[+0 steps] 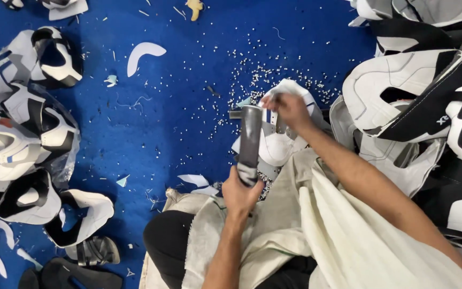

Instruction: The person sits on the floor of a shoe workshop surrounded by piles of shoe upper components. They hold a shoe upper on a small board, hammer it with a hammer held in one hand, and use a small blade in the other hand to trim the edges, then set the piece aside and pick up the next upper.

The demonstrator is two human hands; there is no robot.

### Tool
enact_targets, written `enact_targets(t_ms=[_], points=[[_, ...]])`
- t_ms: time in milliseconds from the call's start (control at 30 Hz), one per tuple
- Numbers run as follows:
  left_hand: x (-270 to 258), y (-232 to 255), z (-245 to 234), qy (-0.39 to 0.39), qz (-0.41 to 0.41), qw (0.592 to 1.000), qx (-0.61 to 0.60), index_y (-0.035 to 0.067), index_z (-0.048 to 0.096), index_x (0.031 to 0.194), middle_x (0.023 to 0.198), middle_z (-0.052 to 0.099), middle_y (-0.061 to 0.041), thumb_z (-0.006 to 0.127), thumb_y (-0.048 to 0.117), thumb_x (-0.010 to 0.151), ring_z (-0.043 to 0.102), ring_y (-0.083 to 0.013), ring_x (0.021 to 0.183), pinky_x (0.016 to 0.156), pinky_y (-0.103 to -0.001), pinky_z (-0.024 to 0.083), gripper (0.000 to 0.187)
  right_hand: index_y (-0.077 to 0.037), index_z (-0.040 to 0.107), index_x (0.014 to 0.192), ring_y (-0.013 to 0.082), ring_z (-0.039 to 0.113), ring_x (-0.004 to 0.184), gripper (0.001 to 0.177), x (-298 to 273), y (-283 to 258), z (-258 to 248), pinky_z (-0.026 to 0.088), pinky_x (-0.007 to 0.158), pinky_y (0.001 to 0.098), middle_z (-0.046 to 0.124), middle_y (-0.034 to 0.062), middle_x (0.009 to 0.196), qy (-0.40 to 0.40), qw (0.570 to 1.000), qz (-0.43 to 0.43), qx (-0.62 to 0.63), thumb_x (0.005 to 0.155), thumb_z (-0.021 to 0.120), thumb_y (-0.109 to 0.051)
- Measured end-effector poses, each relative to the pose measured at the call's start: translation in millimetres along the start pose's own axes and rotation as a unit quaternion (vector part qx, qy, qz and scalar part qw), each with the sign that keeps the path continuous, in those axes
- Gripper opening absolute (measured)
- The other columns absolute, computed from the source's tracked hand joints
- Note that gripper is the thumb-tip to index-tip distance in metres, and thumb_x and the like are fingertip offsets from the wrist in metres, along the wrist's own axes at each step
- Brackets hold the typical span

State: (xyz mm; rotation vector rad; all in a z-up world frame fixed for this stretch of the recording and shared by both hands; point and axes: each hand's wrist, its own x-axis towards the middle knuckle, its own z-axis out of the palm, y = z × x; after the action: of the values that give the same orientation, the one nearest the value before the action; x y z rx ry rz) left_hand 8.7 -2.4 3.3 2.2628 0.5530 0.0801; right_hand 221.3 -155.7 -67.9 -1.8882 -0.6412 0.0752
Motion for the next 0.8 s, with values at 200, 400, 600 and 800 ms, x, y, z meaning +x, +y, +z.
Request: enact_targets(t_ms=[200,400,600,800], points=[[0.2,104.4,-91.2,0.072,0.098,0.981,-0.154,-0.001,0.059,0.105,0.081,0.071,-0.01,0.082,0.022,0.073,0.071,-0.0231,0.066,0.065,-0.034,0.057,0.046,0.0,0.064,0.099,0.0171,0.077,0.095,0.009,28.3,40.4,4.9,0.063,0.083,0.0317,0.077,0.013,0.104,0.039,0.943,0.226,0.24,0.104,0.062,-0.007],[19.4,17.1,-18.7,0.079,0.206,0.965,-0.141,0.006,0.056,0.097,0.082,0.064,-0.011,0.079,0.018,0.077,0.067,-0.0252,0.071,0.07,-0.035,0.055,0.032,0.003,0.067,0.116,0.021,0.076,0.097,0.015,4.6,-11.5,-1.5,0.061,0.084,0.0319,0.077,0.0124,0.105,0.062,0.998,0.014,0.024,0.102,0.064,-0.004],[-8.1,-1.4,-29.2,-0.072,-0.142,0.987,-0.023,0.0,0.067,0.11,0.09,0.079,-0.019,0.077,0.033,0.068,0.079,-0.0344,0.08,0.074,-0.04,0.059,0.055,-0.001,0.068,0.109,0.0219,0.075,0.093,0.011,5.0,37.3,-13.3,0.061,0.085,0.037,0.077,0.0116,0.107,0.137,0.941,0.157,0.266,0.103,0.058,-0.004],[-48.6,-39.1,-93.5,-0.183,-0.181,0.926,0.276,-0.002,0.063,0.11,0.095,0.073,-0.024,0.078,0.05,0.074,0.071,-0.0421,0.088,0.081,-0.05,0.056,0.065,-0.009,0.061,0.125,0.0073,0.061,0.086,0.029,19.9,-27.5,-168.7,0.043,0.069,0.019,0.073,0.009,0.121,0.276,0.945,0.045,0.168,0.104,0.055,0.01]])
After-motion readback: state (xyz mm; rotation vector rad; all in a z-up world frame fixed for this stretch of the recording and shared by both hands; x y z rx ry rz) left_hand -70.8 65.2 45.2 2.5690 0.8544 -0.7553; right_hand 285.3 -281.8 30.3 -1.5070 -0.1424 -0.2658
